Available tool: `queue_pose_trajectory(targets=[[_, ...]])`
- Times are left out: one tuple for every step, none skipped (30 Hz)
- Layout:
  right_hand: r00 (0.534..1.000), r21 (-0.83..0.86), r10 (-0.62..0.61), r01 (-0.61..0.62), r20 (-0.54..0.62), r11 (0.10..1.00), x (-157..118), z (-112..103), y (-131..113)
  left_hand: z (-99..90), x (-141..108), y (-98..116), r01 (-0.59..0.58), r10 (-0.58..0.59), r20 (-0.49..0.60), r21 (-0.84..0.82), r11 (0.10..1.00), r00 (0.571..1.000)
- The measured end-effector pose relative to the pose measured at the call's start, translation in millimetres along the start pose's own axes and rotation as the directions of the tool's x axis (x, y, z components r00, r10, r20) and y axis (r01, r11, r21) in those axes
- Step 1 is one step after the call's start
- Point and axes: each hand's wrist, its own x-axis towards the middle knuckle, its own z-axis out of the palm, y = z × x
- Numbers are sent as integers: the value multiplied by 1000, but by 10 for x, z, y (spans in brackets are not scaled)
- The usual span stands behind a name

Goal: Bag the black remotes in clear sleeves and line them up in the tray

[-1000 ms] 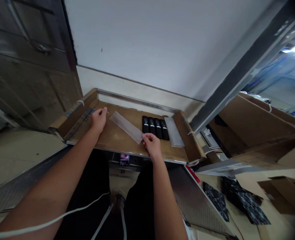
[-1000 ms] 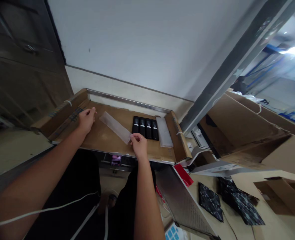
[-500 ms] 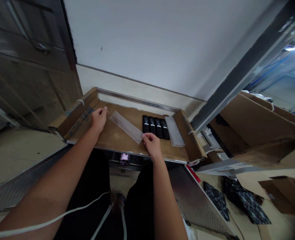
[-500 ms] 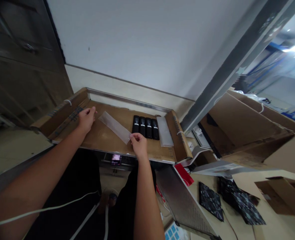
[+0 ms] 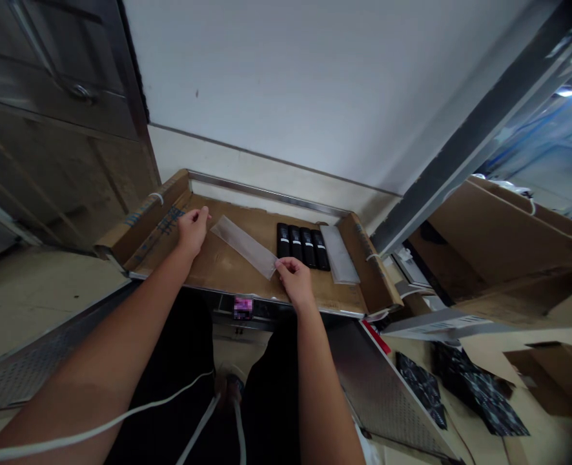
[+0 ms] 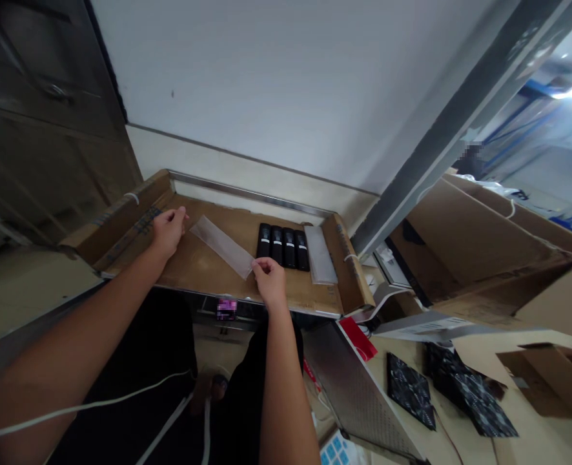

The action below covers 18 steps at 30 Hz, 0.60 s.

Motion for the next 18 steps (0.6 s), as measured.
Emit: queue_pose_trajectory(targets=[[1000,1,1,-1,0,1000,1,1,1,1,-2,3,-5,5,-10,3,1000,1000],[1000,1,1,-1,1,1000,2,1,2,2,-3,5,-6,6,-11,5,1000,1000],[1000,-2,-1,1,1,1000,4,2,2,2,-5,7,-6,6,-9,6,1000,1000],[1000,-7,-4,4,0,1000,6,3,3,3,-6,9,-6,6,-7,6,1000,1000],[1000,-13,-9,9,0,1000,7,3,3,3,-7,11,-8,8,-6,6,1000,1000],[1000,-19,-13,13,-2,1000,9,3,4,4,-7,12,-11,11,-6,7,1000,1000],[1000,-23,-14,14,-4,1000,10,3,4,5,-7,13,-14,14,-7,7,1000,1000],[1000,-27,-13,13,-4,1000,11,2,4,6,-7,13,-18,18,-9,9,1000,1000],[1000,-31,-12,12,-3,999,11,2,5,6,-7,13,-21,21,-11,11,1000,1000],[1000,-34,-12,12,-1,999,11,1,5,7,-7,13,-23,23,-13,14,1000,1000],[1000,-37,-12,12,1,999,12,1,5,7,-7,12,-25,25,-13,18,1000,1000],[1000,-41,-14,14,4,999,12,0,6,7,-8,11,-25,26,-12,22,999,1000],[1000,-46,-18,18,5,999,13,0,6,6,-8,9,-25,26,-10,24,999,1000],[1000,-50,-22,22,3,998,14,0,6,5,-9,8,-25,25,-6,23,999,1000],[1000,-53,-26,26,3,998,15,0,6,5,-9,6,-25,25,-2,21,999,1000],[1000,-54,-28,28,4,998,16,1,6,4,-10,5,-26,26,0,17,1000,1000],[1000,-52,-28,28,5,998,17,2,5,4,-10,4,-26,26,0,14,1000,1000],[1000,-48,-26,26,6,999,18,4,5,4,-9,3,-27,27,-1,12,1000,1000]])
